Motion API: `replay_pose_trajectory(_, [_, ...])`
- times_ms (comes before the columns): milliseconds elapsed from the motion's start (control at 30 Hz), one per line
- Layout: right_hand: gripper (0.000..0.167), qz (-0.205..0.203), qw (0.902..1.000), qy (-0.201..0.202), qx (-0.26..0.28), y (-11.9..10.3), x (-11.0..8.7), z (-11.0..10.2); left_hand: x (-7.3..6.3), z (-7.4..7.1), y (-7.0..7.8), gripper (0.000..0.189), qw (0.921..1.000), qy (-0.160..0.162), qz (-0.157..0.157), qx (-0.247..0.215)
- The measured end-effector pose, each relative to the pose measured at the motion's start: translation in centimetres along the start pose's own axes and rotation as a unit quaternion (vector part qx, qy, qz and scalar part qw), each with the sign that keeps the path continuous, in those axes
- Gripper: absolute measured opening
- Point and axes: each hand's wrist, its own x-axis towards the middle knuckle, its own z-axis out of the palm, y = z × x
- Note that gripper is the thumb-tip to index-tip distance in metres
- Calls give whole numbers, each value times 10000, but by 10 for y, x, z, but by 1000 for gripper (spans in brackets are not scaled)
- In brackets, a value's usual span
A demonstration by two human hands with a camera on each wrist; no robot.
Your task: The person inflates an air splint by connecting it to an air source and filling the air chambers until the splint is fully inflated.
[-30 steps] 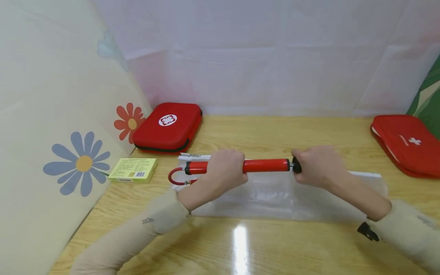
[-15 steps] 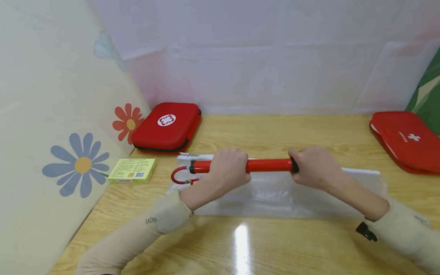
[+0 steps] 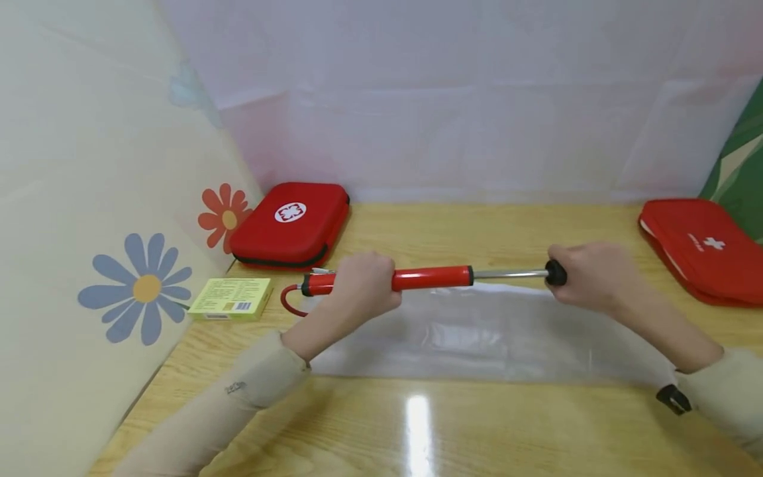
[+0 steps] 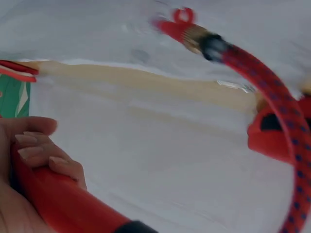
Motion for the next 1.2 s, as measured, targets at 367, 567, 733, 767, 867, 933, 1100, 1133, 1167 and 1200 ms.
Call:
replay_pose_trajectory(367, [22, 247, 9969, -743, 3, -42, 22, -8, 5, -7, 35, 18, 9996, -80, -51, -278])
replay_pose_trajectory(567, [22, 208, 9972, -718, 63, -53, 31, -5, 13, -11, 51, 15, 9993, 70, 2, -358])
replay_pose_trajectory(733, [26, 176, 9971, -687, 276, -52, 30, -4, 13, -8, 58, 16, 9996, 65, 233, -176])
replay_pose_trajectory(767, [27, 189, 9970, -679, 316, -49, 27, -3, 12, -6, 58, 16, 9994, 60, 308, -141])
replay_pose_trajectory(867, [30, 275, 9973, -550, 403, -32, 14, -2, 10, -1, 50, 15, 9993, -62, 340, -171])
replay_pose_trajectory(933, [31, 320, 9982, -360, 353, -16, 2, 2, 10, 2, 39, 14, 9990, -213, 254, -284])
replay_pose_trajectory(1100, [32, 196, 9994, 63, 276, 6, -21, 10, 3, 7, 14, 19, 9995, -267, 103, -150])
replay_pose_trajectory(1133, [31, 158, 9994, 118, 277, 6, -22, 10, 2, 8, 13, 19, 9997, -228, 102, -87])
replay_pose_trajectory(1167, [31, 129, 9994, 162, 260, 5, -21, 9, 1, 8, 13, 20, 9998, -171, 111, -27])
replay_pose_trajectory(1200, [30, 128, 9995, 185, 234, 2, -19, 8, 0, 8, 13, 21, 9998, -113, 132, -8])
